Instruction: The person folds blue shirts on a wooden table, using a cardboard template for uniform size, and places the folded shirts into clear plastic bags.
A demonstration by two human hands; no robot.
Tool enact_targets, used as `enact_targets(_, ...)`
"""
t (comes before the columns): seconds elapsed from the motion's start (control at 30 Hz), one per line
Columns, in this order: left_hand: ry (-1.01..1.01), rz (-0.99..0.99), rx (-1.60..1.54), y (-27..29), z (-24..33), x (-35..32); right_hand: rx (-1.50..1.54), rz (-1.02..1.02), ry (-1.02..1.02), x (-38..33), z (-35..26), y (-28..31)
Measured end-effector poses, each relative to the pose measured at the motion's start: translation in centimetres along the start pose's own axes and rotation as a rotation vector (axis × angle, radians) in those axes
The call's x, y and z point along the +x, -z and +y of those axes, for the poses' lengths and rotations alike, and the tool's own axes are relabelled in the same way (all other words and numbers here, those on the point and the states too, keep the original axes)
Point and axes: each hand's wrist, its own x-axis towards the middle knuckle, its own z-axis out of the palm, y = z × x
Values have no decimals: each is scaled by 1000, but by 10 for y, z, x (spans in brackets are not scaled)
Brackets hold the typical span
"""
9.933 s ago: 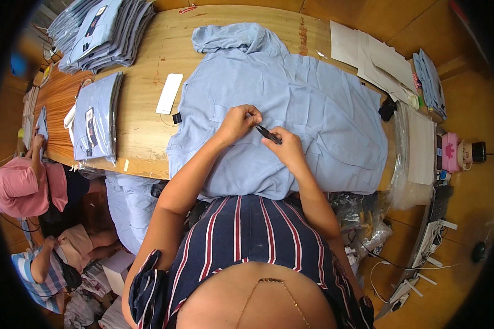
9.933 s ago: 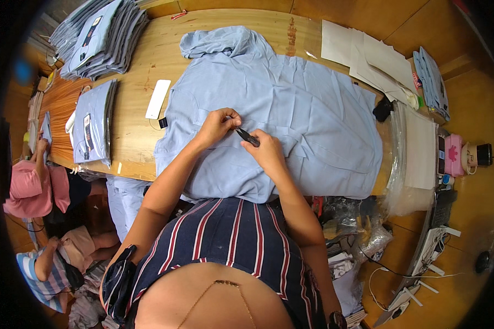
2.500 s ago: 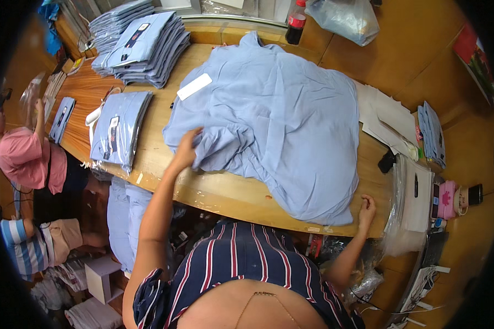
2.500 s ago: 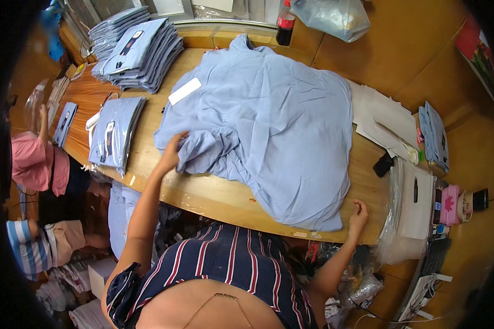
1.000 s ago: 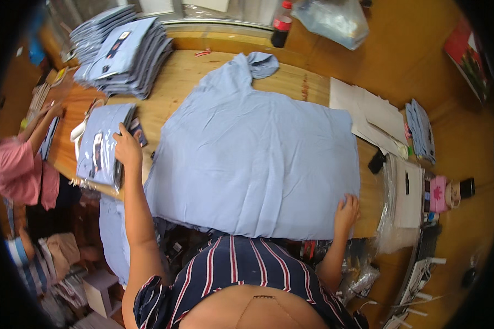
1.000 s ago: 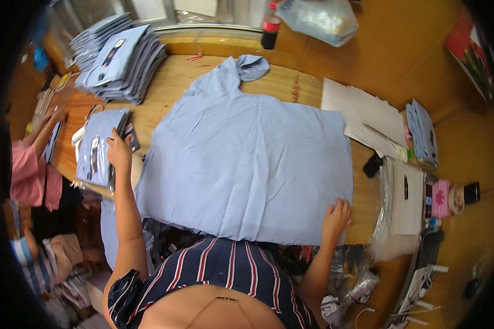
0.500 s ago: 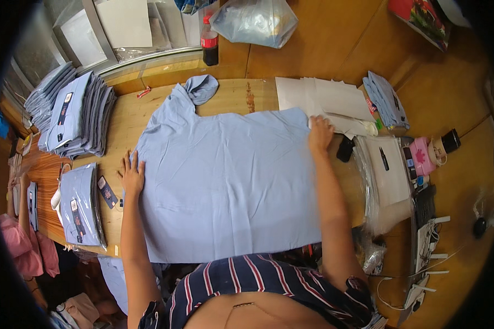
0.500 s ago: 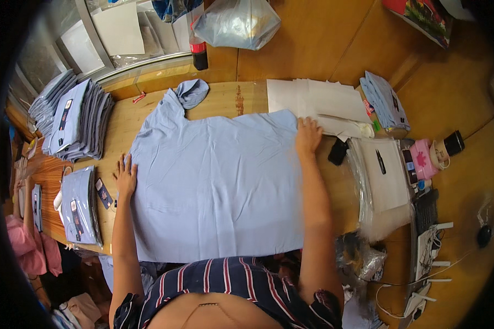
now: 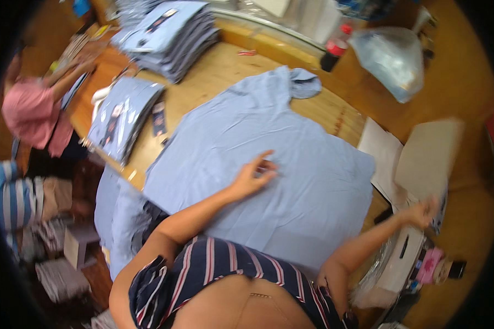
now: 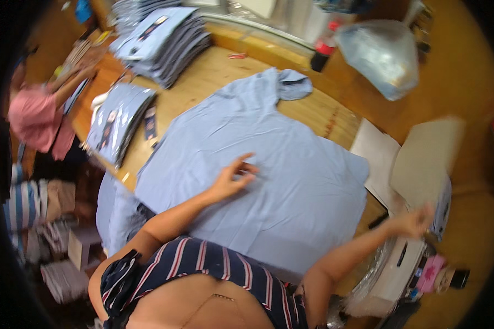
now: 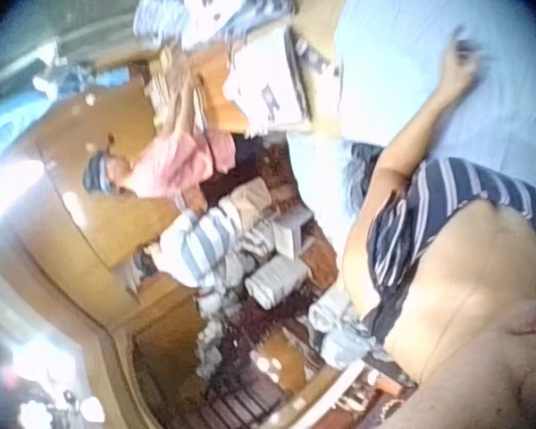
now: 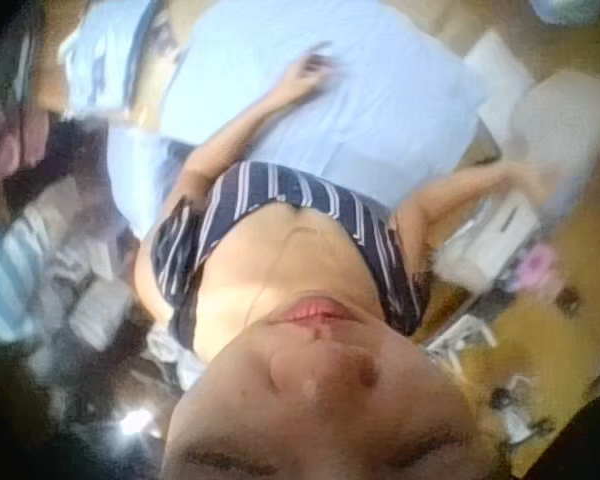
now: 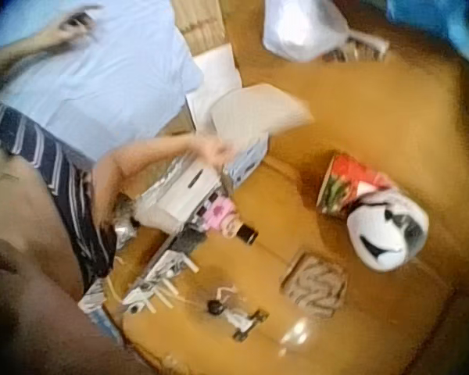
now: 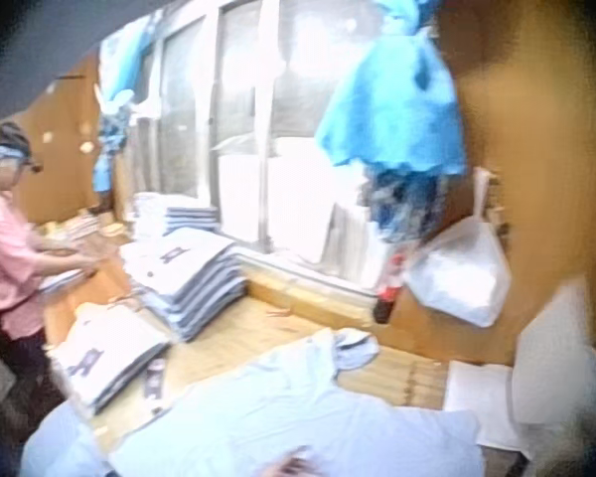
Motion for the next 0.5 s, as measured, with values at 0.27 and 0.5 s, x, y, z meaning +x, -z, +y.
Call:
enact_targets(0.27,46,-97,-883,26,51,-29,973,-726,-1114,-102,-132,101)
enact_targets(0.5,365,553,-87,130,18,-108,1104,-1656,-1535,-186,-211,124)
